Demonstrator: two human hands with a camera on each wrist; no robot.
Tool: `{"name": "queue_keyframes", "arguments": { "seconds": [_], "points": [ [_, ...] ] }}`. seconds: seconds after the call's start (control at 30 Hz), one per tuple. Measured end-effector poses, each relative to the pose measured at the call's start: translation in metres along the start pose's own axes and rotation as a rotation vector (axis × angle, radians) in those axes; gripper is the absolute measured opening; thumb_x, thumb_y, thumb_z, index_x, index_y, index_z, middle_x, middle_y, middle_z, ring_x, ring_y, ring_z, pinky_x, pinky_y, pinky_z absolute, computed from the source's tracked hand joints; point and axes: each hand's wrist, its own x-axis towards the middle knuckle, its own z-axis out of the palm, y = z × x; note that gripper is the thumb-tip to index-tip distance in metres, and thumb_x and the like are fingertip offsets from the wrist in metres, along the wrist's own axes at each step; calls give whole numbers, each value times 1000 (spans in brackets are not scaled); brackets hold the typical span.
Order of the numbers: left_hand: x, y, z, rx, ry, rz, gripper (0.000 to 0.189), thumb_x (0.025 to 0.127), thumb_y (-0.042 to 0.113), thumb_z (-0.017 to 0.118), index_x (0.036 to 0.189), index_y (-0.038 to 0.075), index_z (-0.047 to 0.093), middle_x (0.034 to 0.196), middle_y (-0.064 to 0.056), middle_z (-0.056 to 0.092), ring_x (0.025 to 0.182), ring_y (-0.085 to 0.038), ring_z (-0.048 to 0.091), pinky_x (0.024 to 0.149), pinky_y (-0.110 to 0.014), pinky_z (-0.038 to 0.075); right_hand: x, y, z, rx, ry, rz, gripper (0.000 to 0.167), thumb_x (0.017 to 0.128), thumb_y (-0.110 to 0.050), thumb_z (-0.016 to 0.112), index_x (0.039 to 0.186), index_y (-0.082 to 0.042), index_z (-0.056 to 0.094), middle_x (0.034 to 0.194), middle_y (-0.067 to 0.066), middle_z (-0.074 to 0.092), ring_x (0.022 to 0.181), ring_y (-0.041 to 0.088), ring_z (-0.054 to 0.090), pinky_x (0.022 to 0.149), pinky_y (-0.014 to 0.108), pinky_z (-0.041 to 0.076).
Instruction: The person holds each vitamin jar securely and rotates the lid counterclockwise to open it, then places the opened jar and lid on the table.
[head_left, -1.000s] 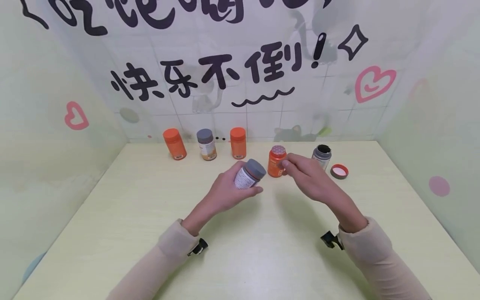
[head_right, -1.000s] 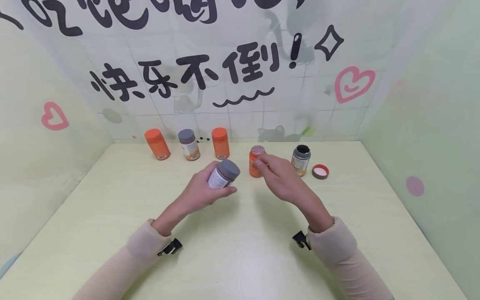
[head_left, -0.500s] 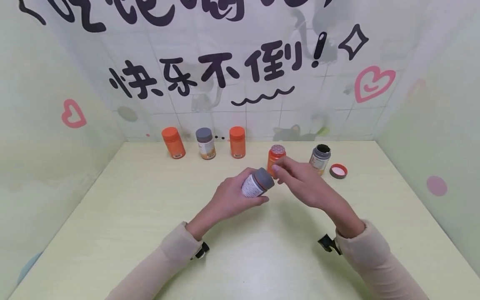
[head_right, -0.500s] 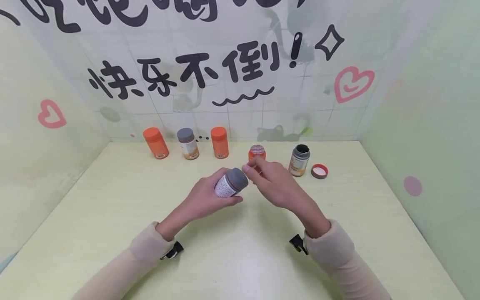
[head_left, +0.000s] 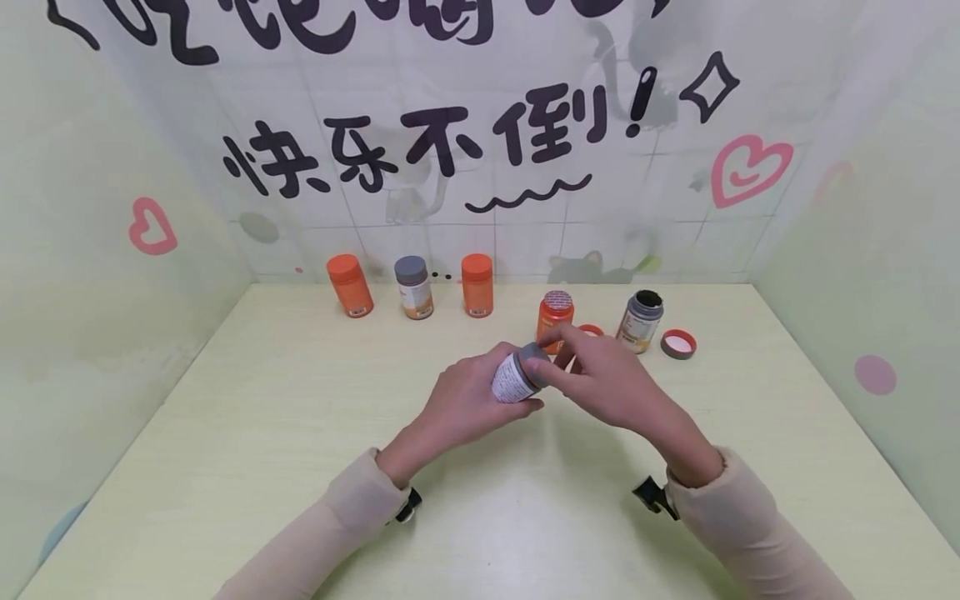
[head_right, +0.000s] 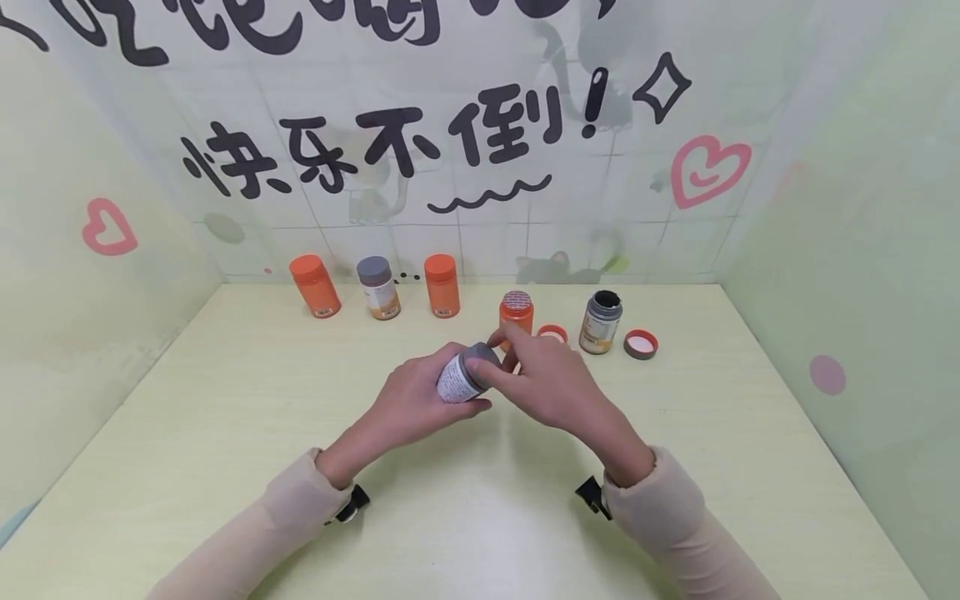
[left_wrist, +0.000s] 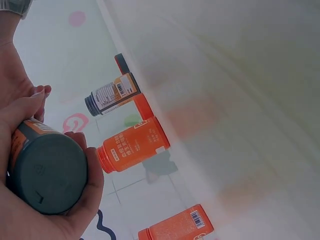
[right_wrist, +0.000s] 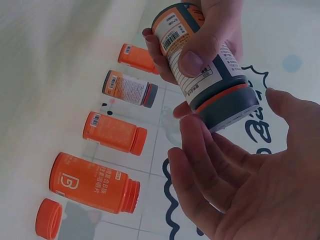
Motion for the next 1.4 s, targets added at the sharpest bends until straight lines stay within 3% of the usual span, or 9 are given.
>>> {"name": "queue_keyframes", "arguments": {
  "seconds": [0.33,0.57,0.8,1.0,1.13,1.3,1.4],
  "points": [
    [-3,1,5,167,96,126,49,82,41,85,121,24,60,96,8,72,76,-7,63,60,-25,50,2,1,8,73,-20,54,43,98,-57,61,112,-17,66,76,1,67,60,13,63,55,33,49],
    [-3,2,3,191,129,119,45,80,34,84,117,22,61,89,7,69,68,-7,58,54,-23,46,3,-3,9,180,-10,39,42,97,-49,67,116,-11,65,76,9,70,63,15,65,59,34,52],
    [-3,3,1,209,132,121,43,79,31,82,113,19,60,82,7,66,63,-6,55,51,-21,44,4,-4,10,216,-3,19,39,96,-47,69,111,-12,65,75,1,68,67,17,65,63,35,53],
    [-4,6,2,125,147,109,42,78,29,81,113,19,60,80,6,67,62,-6,58,52,-22,46,3,-5,11,221,53,-14,35,96,-42,70,111,-12,66,77,0,67,69,16,61,62,33,51],
    [-6,10,2,55,149,107,43,79,29,82,114,18,60,84,5,70,66,-7,61,56,-22,48,1,-6,12,187,97,-12,31,97,-43,68,100,-12,64,72,0,60,66,17,55,58,31,46],
    [-7,14,2,23,140,102,43,80,28,82,115,18,60,87,3,72,70,-8,63,59,-23,50,0,-7,12,27,134,34,44,96,-54,62,79,-15,57,64,-1,51,58,16,49,53,30,38],
    [-8,16,2,13,135,95,42,80,28,82,114,18,60,86,3,72,69,-8,63,59,-23,50,0,-6,13,-37,124,46,47,96,-58,60,75,-16,57,63,-1,51,57,15,48,53,30,38]
  ]
}}
